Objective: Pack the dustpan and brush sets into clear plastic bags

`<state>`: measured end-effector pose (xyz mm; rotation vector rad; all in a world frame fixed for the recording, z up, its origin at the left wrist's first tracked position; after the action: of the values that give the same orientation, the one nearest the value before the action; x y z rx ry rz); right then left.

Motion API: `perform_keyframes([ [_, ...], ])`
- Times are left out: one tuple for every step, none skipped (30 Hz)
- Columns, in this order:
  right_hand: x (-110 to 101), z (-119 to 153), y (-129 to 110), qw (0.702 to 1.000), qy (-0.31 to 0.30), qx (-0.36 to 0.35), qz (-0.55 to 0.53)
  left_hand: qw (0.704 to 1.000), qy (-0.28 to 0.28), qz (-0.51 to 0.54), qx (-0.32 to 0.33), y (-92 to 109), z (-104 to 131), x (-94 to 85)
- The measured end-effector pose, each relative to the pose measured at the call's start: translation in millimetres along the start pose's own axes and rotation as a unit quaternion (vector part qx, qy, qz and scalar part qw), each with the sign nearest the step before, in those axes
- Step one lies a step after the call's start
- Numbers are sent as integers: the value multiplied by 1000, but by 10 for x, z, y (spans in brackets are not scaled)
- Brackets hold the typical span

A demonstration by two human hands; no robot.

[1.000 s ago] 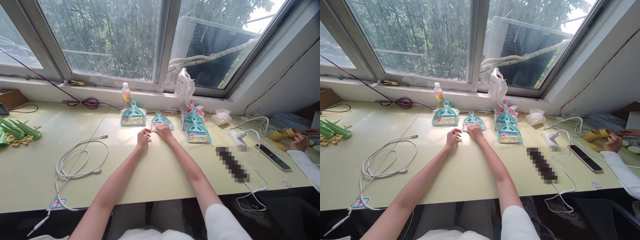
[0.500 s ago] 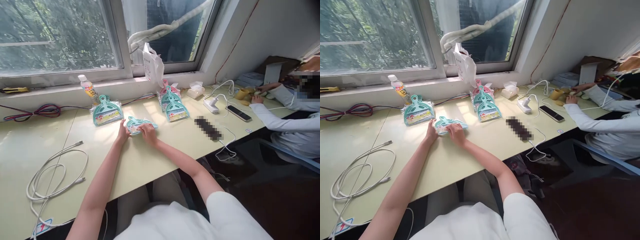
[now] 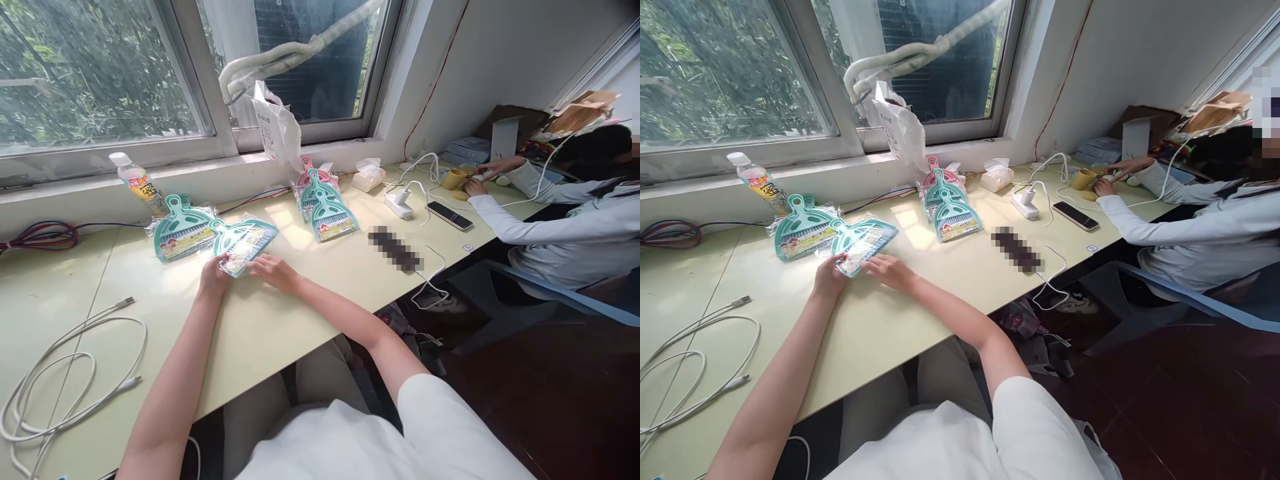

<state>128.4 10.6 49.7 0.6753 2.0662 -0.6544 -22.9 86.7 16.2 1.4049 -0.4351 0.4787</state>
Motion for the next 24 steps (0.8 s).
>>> perform_keyframes([
  [-2,4,2,1000,-5,2,9,1000,0,8,-6,11,5,-13],
  [-5,7,5,1000,-11,4,17,1000,-4,16,-11,27,13,-19],
  [-5,10,12,1000,-19,8,23,1000,-7,23,-12,51,23,-26],
  [-1,13,24,999,-30,13,26,1000,-3,27,-8,81,36,-39],
  [6,17,43,999,-41,22,22,1000,8,28,-5,109,50,-54],
  [12,20,74,998,-47,37,9,999,23,29,-6,129,65,-71],
  [13,24,117,997,-46,62,-14,999,37,31,-8,141,81,-82],
  [8,31,171,994,-35,95,-49,998,45,36,-11,147,96,-83],
  [-2,41,232,986,-13,134,-94,998,45,43,-15,145,109,-71],
  [-12,56,298,973,16,175,-147,998,40,49,-17,141,120,-52],
  [-18,77,364,954,49,216,-204,998,32,55,-18,134,127,-31],
  [-13,103,428,927,82,255,-262,998,22,58,-21,125,132,-12],
  [5,130,484,896,110,291,-318,998,14,60,-25,115,135,2],
  [38,156,532,861,130,325,-370,998,6,61,-30,106,136,10],
  [85,178,568,824,143,354,-418,997,-1,61,-36,98,137,13],
  [140,195,595,786,151,379,-464,997,-5,62,-44,90,138,11],
  [195,205,612,750,157,397,-506,997,-8,61,-52,81,139,6],
  [239,208,623,718,169,404,-541,996,-13,60,-60,72,143,4],
  [262,208,634,693,192,403,-566,996,-22,57,-68,62,148,9],
  [264,211,647,675,225,396,-581,995,-35,55,-73,53,155,21],
  [248,218,659,662,262,385,-587,995,-48,52,-74,45,164,37],
  [221,233,668,654,299,373,-586,994,-60,50,-71,42,172,53],
  [191,253,674,649,330,365,-580,995,-67,49,-64,42,176,62],
  [162,275,678,648,351,363,-570,995,-66,49,-54,46,176,59],
])
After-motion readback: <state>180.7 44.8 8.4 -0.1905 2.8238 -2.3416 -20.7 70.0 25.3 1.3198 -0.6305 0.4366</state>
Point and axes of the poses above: each hand's wrist, its own z-axis away from the middle knuckle, its own x-axis out of the palm, y = z × x, the point moved 6 cm from there along -z, towards the middle knuckle, and after that the axes turned 3 degrees about -z, right-handed, at the moved point
